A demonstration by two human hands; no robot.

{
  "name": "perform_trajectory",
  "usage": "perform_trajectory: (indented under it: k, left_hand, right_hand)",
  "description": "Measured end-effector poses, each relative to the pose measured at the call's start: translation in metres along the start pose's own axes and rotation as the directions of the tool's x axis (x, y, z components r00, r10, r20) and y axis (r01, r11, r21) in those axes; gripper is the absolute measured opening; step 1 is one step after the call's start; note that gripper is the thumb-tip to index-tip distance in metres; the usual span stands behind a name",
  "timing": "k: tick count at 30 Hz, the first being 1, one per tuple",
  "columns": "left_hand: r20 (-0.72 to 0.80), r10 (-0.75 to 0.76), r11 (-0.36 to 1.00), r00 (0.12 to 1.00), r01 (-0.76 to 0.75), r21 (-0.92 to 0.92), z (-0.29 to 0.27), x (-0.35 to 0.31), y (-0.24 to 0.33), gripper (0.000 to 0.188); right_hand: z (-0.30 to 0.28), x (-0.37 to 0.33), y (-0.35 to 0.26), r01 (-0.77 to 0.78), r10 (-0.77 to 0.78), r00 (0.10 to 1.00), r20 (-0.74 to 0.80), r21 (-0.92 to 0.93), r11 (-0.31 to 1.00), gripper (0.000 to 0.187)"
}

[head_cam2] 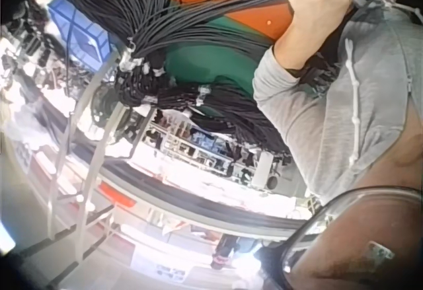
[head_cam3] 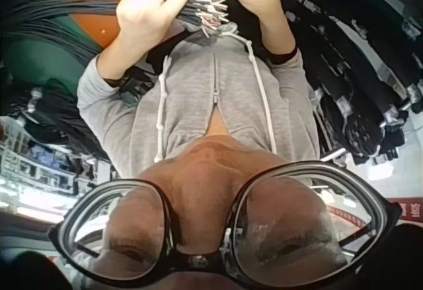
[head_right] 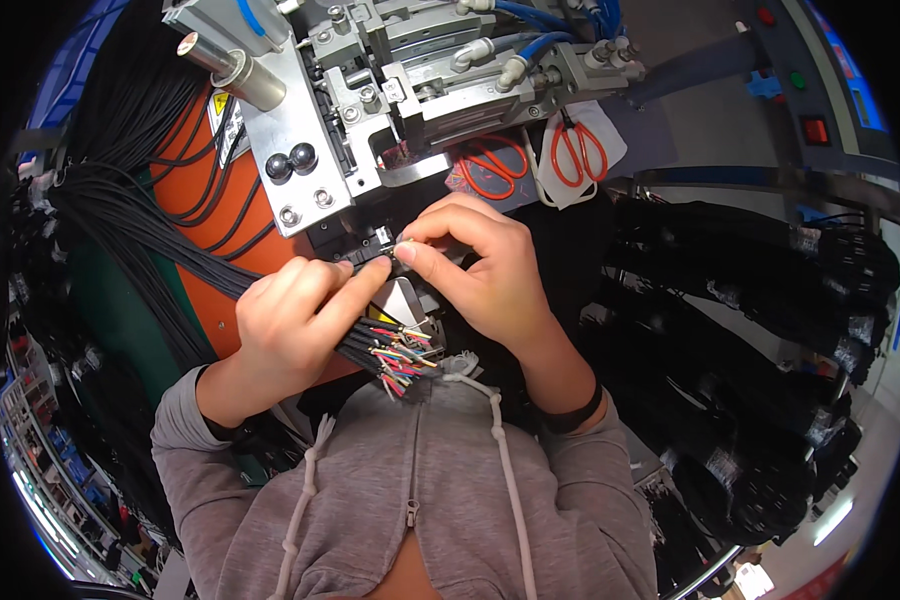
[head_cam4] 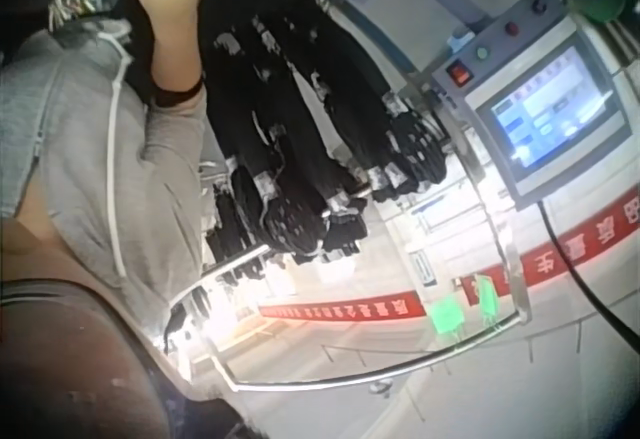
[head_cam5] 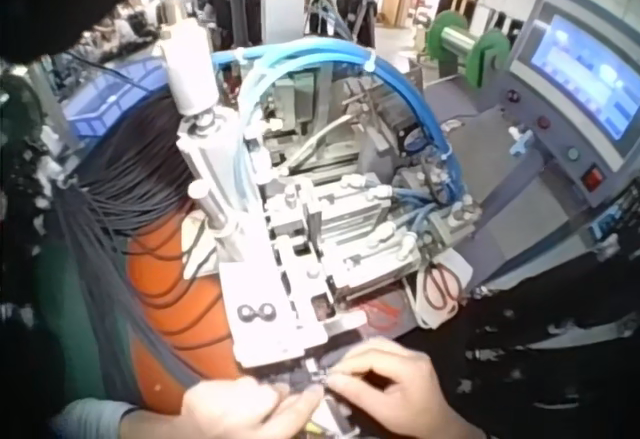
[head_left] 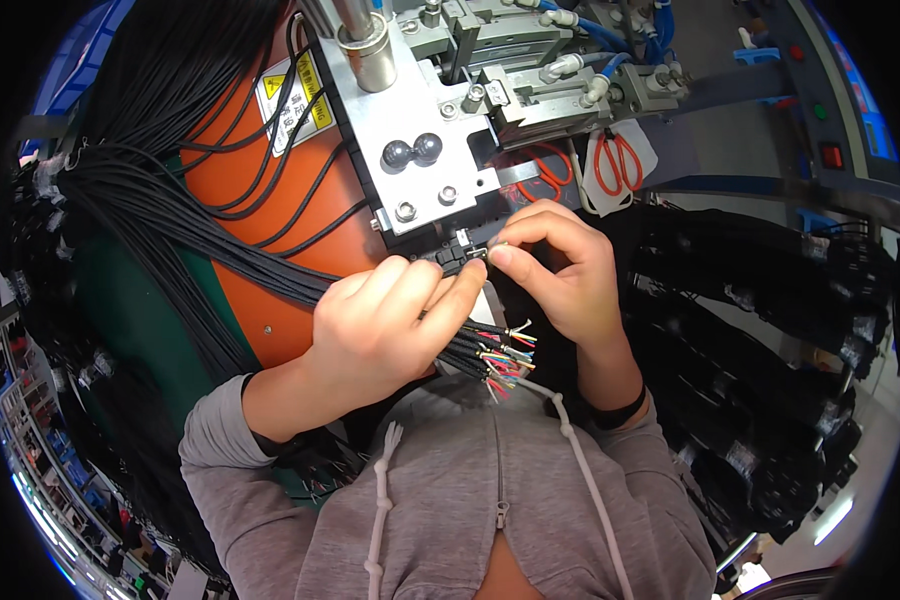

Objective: The person arranges a bundle of cables on a worktable, spreads the exposed wires of each cable by hand, and inserts the wire ends into a machine.

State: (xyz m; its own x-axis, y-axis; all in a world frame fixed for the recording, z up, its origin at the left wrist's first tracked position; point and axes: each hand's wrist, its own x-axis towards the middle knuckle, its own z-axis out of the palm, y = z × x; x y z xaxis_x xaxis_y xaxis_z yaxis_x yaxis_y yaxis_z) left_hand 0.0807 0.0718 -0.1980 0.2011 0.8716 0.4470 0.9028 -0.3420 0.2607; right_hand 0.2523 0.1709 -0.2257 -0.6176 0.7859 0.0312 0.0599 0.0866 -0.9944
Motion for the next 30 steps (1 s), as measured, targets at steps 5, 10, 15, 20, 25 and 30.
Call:
perform_trajectory:
  k: [5, 10, 15, 20, 25, 30]
  left_hand:
    - [0.128, -0.022, 0.995, 0.991, 0.009, 0.104, 0.005, -0.003, 0.001, 0.038]
    - [0.144, -0.091, 0.981, 0.985, 0.064, 0.186, 0.006, -0.003, 0.007, 0.038]
    - [0.155, -0.084, 0.981, 0.984, 0.054, 0.188, 0.005, -0.002, 0.004, 0.035]
    - [0.085, -0.064, 0.991, 0.994, 0.054, 0.119, 0.009, 0.001, -0.004, 0.032]
    - [0.051, -0.093, 0.990, 0.994, 0.087, 0.107, 0.007, -0.004, -0.003, 0.030]
    - [0.125, -0.176, 0.959, 0.976, 0.142, 0.245, 0.001, -0.010, 0.007, 0.027]
  right_hand:
    - [0.012, 0.012, 0.013, 0.331, -0.391, 0.920, -0.027, -0.480, 0.812, 0.010]
    - [0.013, 0.011, 0.010, 0.295, -0.318, 0.947, 0.047, -0.523, 0.800, 0.008]
    - [0.019, 0.012, 0.025, 0.297, -0.357, 0.932, -0.061, -0.437, 0.849, 0.008]
    - [0.020, 0.008, 0.040, -0.072, 0.068, 0.992, -0.102, -0.036, 0.997, 0.007]
    - [0.028, 0.008, 0.032, 0.112, -0.141, 0.976, -0.167, -0.172, 0.979, 0.008]
    - [0.013, 0.010, 0.034, 0.022, -0.031, 0.992, -0.121, -0.082, 0.996, 0.008]
